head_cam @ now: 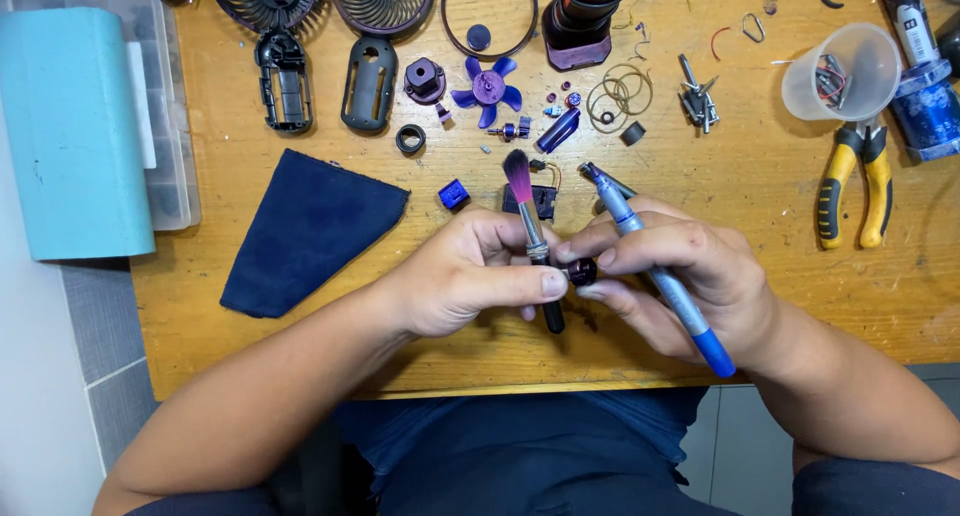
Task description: Cleaning and repairing small electronic components using a brush, marker, and pliers on a workbench
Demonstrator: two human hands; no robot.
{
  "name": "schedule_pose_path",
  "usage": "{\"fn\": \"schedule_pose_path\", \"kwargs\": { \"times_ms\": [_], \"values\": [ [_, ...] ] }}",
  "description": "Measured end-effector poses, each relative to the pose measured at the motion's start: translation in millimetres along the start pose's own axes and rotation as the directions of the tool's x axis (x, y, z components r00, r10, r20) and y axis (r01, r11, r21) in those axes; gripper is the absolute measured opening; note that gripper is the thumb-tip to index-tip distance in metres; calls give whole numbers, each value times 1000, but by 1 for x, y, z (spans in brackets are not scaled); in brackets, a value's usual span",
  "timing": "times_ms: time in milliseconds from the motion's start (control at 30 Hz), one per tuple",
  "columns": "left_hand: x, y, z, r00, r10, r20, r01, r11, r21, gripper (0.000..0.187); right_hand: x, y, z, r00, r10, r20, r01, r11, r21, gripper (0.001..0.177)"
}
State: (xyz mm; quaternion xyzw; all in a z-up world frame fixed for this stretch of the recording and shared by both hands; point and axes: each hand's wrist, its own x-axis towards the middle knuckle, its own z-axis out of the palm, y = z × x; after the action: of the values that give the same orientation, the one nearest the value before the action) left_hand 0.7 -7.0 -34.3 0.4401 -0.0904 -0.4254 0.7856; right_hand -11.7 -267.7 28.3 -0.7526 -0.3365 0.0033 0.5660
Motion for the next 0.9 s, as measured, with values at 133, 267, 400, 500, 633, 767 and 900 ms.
{"fn": "schedule_pose_path", "kwargs": {
  "times_ms": [133, 267, 400, 500, 633, 767, 900],
  "values": [
    [0, 0, 2, 1000, 13, -28, -12, 1000, 26, 32, 0, 3, 1, 1000, -23, 5, 23, 999, -31, 26],
    [0, 1, 4, 998, -16, -53, 18, 998, 53, 30, -1, 4, 2, 999, -51, 2, 51, 998, -43, 26],
    [0, 0, 7, 999, 8, -44, -8, 1000, -5, 27, 1, 3, 4, 997, -78, -21, 77, 995, -70, 23],
    [-3, 4, 10, 999, 13, -32, -13, 1000, 4, 28, -6, 9, 0, 998, -57, -15, 57, 998, -5, 29],
    [-2, 0, 9, 999, 3, -51, -4, 1000, -24, 28, 0, 4, 0, 997, -73, 4, 74, 996, -41, 24],
    [-4, 2, 11, 999, 10, -35, -12, 999, -40, 26, -6, 7, -1, 997, -74, -9, 73, 997, -39, 30],
    [-4, 4, 11, 999, 30, -22, -31, 998, -51, 23, -4, 5, -4, 979, -203, 29, 205, 962, -182, 31]
  ]
}}
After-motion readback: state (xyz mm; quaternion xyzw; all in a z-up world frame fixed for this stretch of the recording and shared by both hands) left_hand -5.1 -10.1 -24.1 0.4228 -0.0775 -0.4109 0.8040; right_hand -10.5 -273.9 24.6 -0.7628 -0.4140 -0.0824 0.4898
